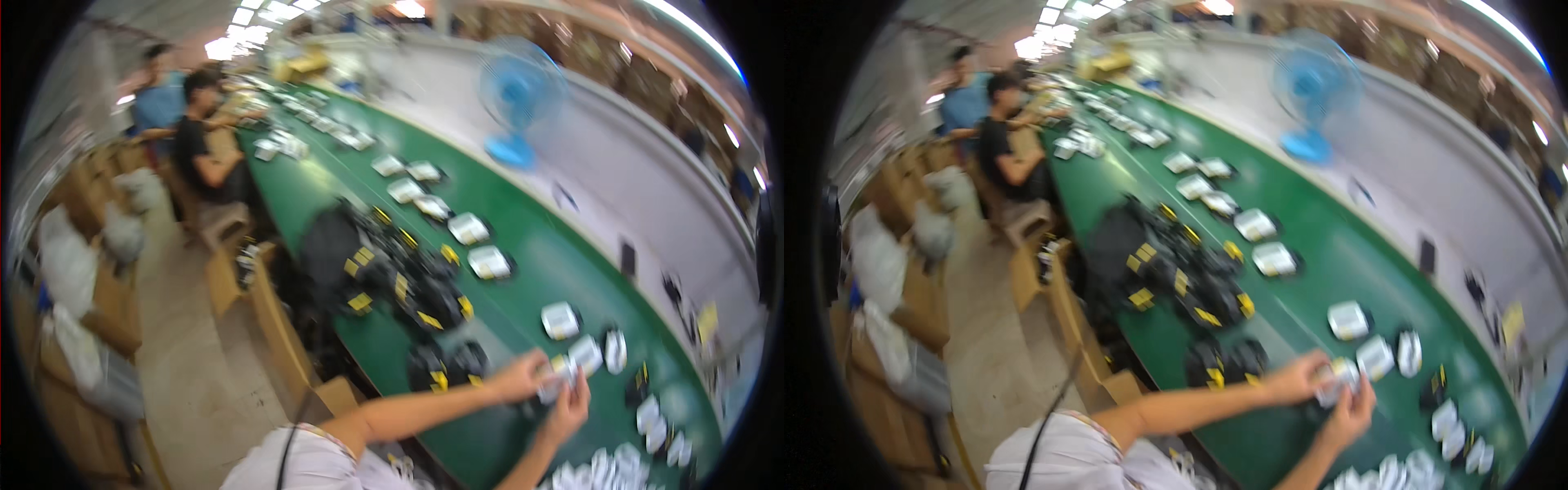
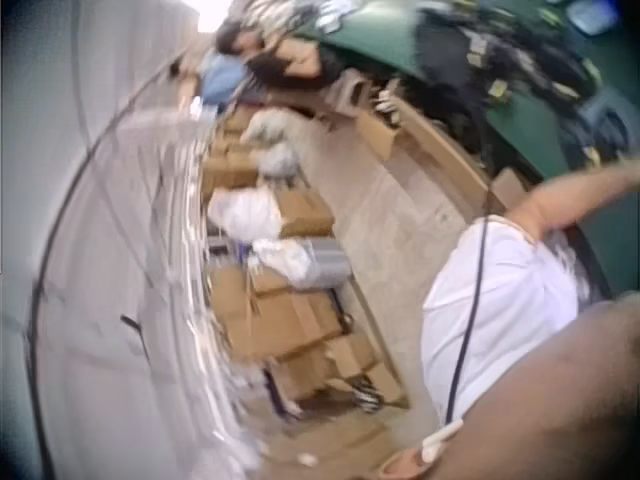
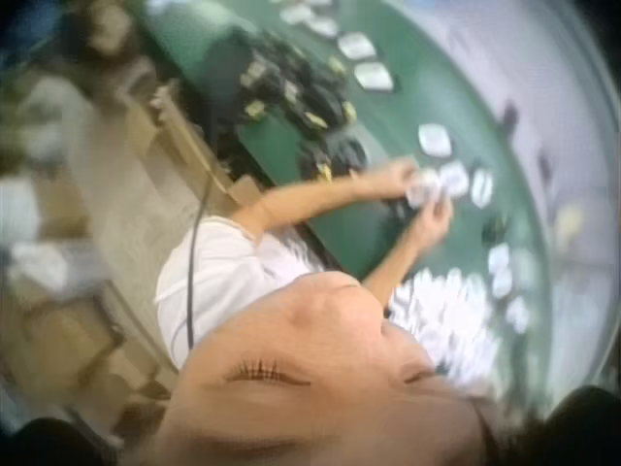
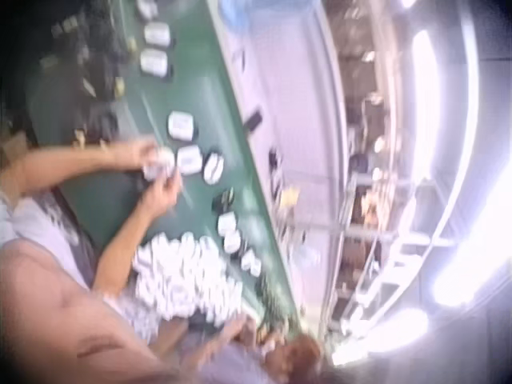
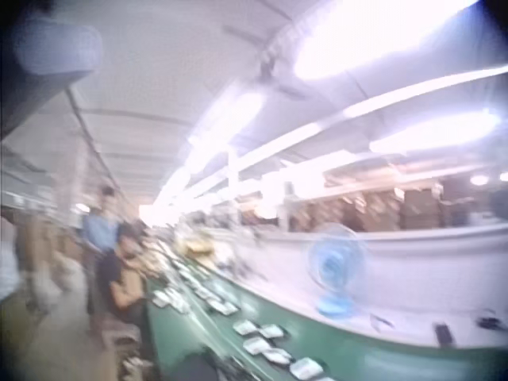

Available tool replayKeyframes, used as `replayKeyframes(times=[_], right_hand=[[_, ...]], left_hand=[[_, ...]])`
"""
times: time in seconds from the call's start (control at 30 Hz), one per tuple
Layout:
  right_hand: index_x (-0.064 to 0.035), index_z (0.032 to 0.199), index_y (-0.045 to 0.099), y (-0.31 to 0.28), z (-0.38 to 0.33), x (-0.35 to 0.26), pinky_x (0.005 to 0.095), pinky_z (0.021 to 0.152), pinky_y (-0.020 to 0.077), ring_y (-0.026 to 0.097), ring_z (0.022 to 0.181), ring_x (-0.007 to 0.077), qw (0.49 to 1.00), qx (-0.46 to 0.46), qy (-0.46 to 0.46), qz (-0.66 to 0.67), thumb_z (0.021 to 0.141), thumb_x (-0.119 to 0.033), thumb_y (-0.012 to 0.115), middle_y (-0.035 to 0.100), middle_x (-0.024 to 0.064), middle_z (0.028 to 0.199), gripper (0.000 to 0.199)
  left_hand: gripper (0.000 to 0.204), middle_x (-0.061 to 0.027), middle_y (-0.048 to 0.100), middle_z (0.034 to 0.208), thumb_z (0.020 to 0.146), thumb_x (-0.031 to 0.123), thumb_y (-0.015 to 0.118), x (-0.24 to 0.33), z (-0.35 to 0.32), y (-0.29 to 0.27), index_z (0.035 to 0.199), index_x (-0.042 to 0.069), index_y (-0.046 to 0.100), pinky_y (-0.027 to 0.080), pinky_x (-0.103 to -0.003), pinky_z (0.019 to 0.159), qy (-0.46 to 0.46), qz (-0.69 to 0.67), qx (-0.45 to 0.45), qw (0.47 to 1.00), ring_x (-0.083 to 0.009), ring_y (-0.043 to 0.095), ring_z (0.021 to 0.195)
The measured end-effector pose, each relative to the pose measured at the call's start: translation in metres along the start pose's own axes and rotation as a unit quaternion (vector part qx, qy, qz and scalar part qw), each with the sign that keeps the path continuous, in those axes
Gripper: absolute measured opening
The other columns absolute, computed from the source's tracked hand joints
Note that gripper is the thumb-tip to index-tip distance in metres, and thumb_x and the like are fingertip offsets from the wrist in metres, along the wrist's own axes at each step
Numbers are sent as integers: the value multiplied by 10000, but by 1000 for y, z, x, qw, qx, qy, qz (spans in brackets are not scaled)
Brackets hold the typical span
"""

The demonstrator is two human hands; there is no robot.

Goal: The person assembles small white plastic components into black plastic housings by hand on an assembly line.

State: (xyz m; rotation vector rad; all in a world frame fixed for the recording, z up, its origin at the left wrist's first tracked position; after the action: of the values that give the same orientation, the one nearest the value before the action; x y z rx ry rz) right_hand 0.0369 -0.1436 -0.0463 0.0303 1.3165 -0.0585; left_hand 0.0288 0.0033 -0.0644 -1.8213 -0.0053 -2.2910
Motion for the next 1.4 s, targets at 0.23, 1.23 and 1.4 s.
replayKeyframes(times=[0.23, 1.23, 1.4], right_hand=[[59, 1180, 488, 20, -11, -5, 313, 837, 456, 561, 970, 213, 971, -76, 140, 177, 907, -124, 510, 570, 149, 1091, 330], [62, 1076, 584, 25, -13, -31, 290, 818, 458, 589, 898, 161, 961, -222, 10, 164, 760, -79, 707, 628, 93, 974, 367], [67, 1062, 593, 31, -19, -36, 259, 775, 459, 584, 851, 138, 978, -181, -19, 105, 785, -79, 693, 631, 80, 940, 329]], left_hand=[[410, -113, 574, 879, 826, 348, 635, 11, -12, -8, 999, -5, 517, 429, -316, 731, -25, -80, -43, 996, -161, 520, 817], [254, -81, 560, 652, 766, 220, 689, 61, -8, -54, 846, 0, 591, 408, -255, 525, 156, -28, -103, 982, -148, 514, 548], [230, -73, 565, 622, 794, 213, 664, 63, -6, -52, 833, -1, 588, 411, -254, 504, 165, -31, -64, 984, -130, 533, 534]])
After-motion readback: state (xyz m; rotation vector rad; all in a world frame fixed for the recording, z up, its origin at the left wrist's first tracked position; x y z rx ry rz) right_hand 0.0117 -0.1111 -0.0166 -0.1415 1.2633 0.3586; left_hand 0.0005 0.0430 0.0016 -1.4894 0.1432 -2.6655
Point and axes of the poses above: each hand's wrist, its own z-axis towards the middle knuckle, its own y-axis out of the palm, x = y × z, the point moved 4 cm from there along z, towards the middle knuckle
